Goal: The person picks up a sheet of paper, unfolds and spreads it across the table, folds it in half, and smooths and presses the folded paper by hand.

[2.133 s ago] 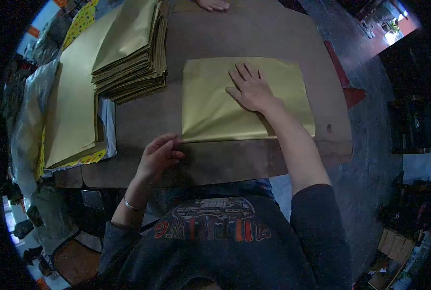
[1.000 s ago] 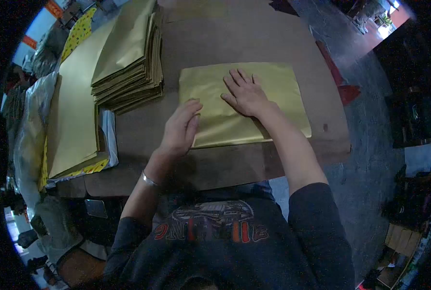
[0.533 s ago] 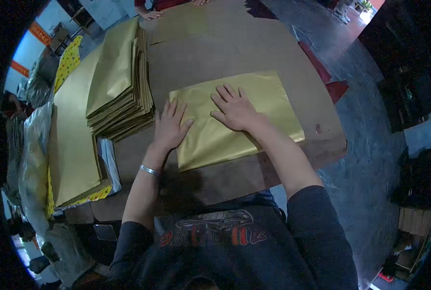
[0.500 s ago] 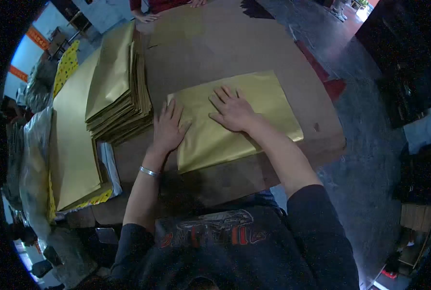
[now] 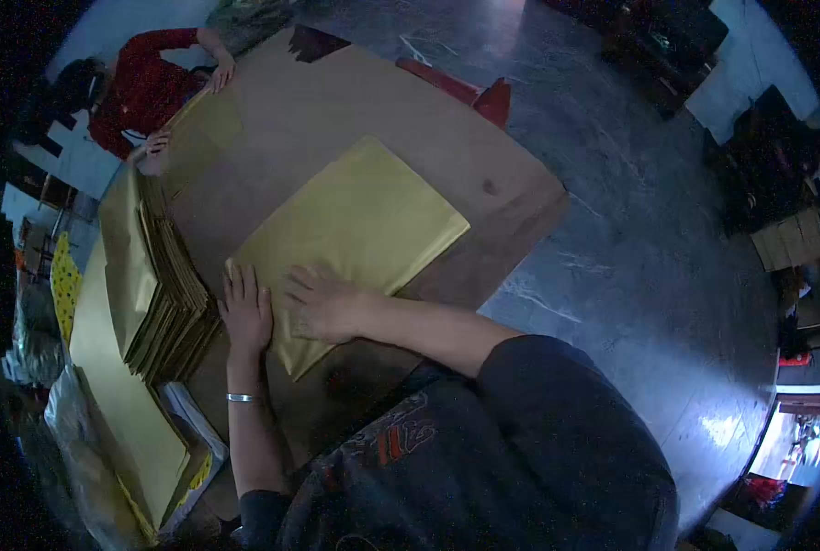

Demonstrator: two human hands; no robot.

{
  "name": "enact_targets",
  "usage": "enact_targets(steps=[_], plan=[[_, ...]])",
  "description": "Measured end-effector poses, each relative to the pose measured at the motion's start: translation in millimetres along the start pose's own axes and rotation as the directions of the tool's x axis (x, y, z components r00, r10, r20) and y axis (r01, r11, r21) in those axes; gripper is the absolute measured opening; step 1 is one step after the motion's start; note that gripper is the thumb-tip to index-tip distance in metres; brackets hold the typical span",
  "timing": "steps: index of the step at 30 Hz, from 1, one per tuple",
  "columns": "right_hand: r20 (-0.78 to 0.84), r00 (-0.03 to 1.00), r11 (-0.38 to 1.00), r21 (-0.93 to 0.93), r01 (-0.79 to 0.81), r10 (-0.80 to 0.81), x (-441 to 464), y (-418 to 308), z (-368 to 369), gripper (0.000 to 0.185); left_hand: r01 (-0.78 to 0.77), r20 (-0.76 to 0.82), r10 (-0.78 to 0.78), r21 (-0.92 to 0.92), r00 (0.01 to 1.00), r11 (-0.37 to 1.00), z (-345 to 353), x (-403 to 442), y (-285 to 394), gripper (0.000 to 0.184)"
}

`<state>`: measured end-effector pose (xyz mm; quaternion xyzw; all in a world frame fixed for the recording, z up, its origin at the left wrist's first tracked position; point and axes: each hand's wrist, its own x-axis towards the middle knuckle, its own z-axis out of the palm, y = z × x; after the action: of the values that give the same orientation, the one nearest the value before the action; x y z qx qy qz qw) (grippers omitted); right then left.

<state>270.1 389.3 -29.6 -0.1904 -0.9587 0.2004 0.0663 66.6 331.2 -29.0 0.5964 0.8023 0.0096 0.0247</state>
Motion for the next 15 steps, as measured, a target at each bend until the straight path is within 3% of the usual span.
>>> enact_targets(steps=[2,10,12,15], plan=[[0.023,1.0,0.986,-0.163,-0.016,0.02,-20.0,21.9,-7.5,0.064,0.003,-0.001,-0.003,0.009,1.0,1.0,0.5,-0.3,-1.7,0.056],[0.038,0.944,0.927,-0.204,-0.314,0.328,-100.8,108.7,-71.0,0.058,-0.031,-0.05,0.03,-0.01,0.998,0.999,7.2,-2.4,-7.6,0.055],[-0.051,0.897,0.861,-0.26,-0.437,0.44,-114.7,126.8,-73.7,0.057,-0.018,0.003,0.018,-0.005,1.0,1.0,4.0,0.3,-5.3,0.055],[-0.067,0.897,0.865,-0.243,-0.439,0.436,-119.1,129.1,-77.3,0.057,0.04,0.064,-0.044,0.065,0.997,0.997,-8.3,-2.0,8.3,0.055]])
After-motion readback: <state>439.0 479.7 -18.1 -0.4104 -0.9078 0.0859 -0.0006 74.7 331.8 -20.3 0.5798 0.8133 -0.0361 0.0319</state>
